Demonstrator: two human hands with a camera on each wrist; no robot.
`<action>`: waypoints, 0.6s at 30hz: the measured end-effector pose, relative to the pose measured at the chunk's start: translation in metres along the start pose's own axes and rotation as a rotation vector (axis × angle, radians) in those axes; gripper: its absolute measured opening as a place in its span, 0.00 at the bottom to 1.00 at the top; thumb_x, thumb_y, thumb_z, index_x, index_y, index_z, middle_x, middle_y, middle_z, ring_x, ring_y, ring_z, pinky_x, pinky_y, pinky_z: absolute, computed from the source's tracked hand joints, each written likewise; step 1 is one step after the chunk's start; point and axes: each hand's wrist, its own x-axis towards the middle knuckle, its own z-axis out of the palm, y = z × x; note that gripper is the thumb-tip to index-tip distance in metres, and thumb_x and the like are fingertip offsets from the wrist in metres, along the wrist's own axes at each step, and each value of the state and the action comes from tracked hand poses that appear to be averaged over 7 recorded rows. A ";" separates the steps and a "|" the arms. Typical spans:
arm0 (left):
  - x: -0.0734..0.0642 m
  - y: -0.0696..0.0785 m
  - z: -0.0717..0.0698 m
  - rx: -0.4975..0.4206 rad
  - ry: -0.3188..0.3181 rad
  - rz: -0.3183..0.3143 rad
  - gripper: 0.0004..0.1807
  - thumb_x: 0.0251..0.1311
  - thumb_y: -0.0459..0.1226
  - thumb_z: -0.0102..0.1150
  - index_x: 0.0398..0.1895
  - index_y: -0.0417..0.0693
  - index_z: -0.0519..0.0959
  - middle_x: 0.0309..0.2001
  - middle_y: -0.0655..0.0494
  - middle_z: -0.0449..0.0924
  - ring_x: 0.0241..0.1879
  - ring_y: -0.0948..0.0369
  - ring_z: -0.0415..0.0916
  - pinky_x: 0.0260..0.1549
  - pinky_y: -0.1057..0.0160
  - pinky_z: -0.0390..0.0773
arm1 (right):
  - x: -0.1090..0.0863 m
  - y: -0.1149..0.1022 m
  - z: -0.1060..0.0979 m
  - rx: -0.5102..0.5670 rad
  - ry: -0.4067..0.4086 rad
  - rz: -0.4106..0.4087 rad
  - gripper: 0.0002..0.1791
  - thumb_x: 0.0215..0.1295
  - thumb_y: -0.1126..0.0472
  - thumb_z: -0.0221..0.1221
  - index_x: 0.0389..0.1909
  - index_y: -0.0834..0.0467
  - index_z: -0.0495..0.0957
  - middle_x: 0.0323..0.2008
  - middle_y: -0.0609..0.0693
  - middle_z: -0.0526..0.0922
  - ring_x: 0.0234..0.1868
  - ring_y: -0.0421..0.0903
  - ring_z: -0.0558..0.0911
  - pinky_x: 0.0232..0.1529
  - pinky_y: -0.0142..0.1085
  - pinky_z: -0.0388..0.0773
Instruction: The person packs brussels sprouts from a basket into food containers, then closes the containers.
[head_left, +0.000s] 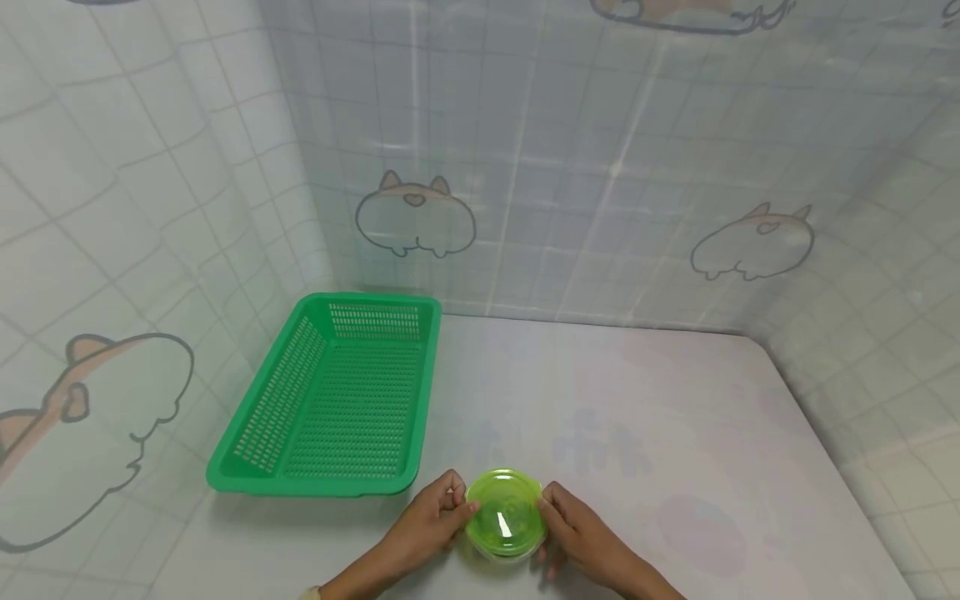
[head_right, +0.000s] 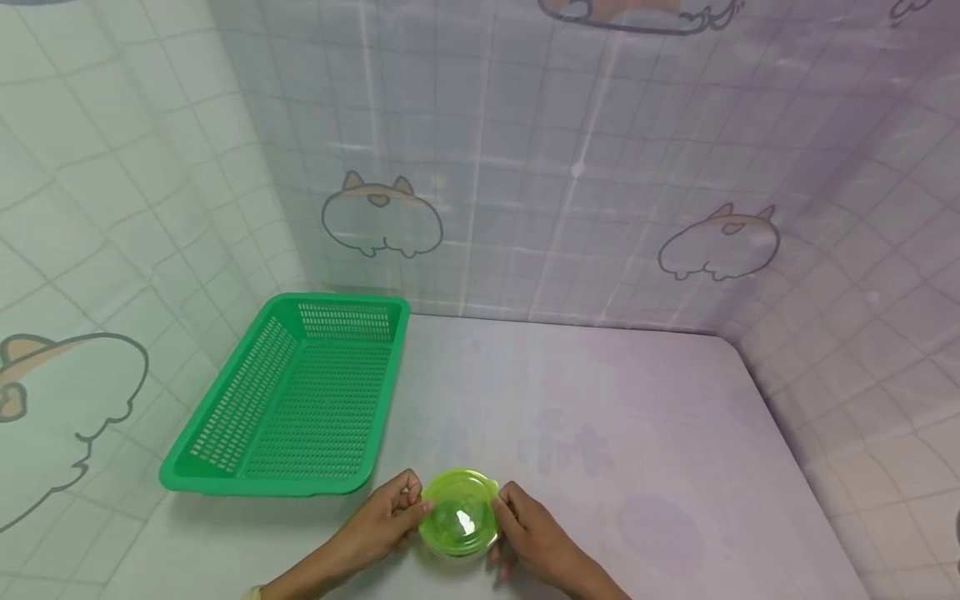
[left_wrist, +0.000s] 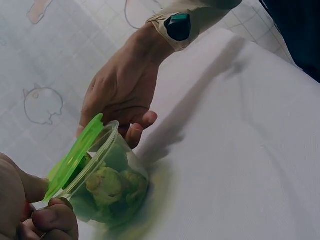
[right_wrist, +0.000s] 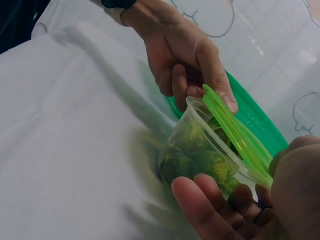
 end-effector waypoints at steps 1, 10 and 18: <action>0.000 0.000 0.000 0.003 0.006 0.002 0.17 0.69 0.39 0.61 0.35 0.39 0.63 0.18 0.60 0.67 0.15 0.66 0.63 0.15 0.72 0.64 | 0.000 0.000 0.000 -0.003 0.006 -0.002 0.17 0.82 0.51 0.45 0.40 0.61 0.67 0.25 0.54 0.82 0.20 0.49 0.84 0.22 0.44 0.84; 0.001 0.000 -0.001 -0.004 0.006 -0.012 0.17 0.70 0.41 0.61 0.35 0.40 0.63 0.18 0.59 0.67 0.16 0.66 0.63 0.16 0.72 0.64 | 0.002 0.002 0.001 0.014 0.017 -0.001 0.16 0.82 0.52 0.45 0.41 0.62 0.66 0.26 0.56 0.81 0.22 0.50 0.85 0.25 0.46 0.85; -0.001 0.003 -0.003 0.067 -0.065 -0.023 0.17 0.74 0.48 0.54 0.36 0.45 0.67 0.16 0.61 0.67 0.13 0.66 0.61 0.10 0.72 0.60 | -0.001 -0.001 0.000 -0.047 -0.004 0.005 0.18 0.82 0.49 0.44 0.40 0.61 0.67 0.25 0.55 0.82 0.21 0.50 0.84 0.24 0.42 0.84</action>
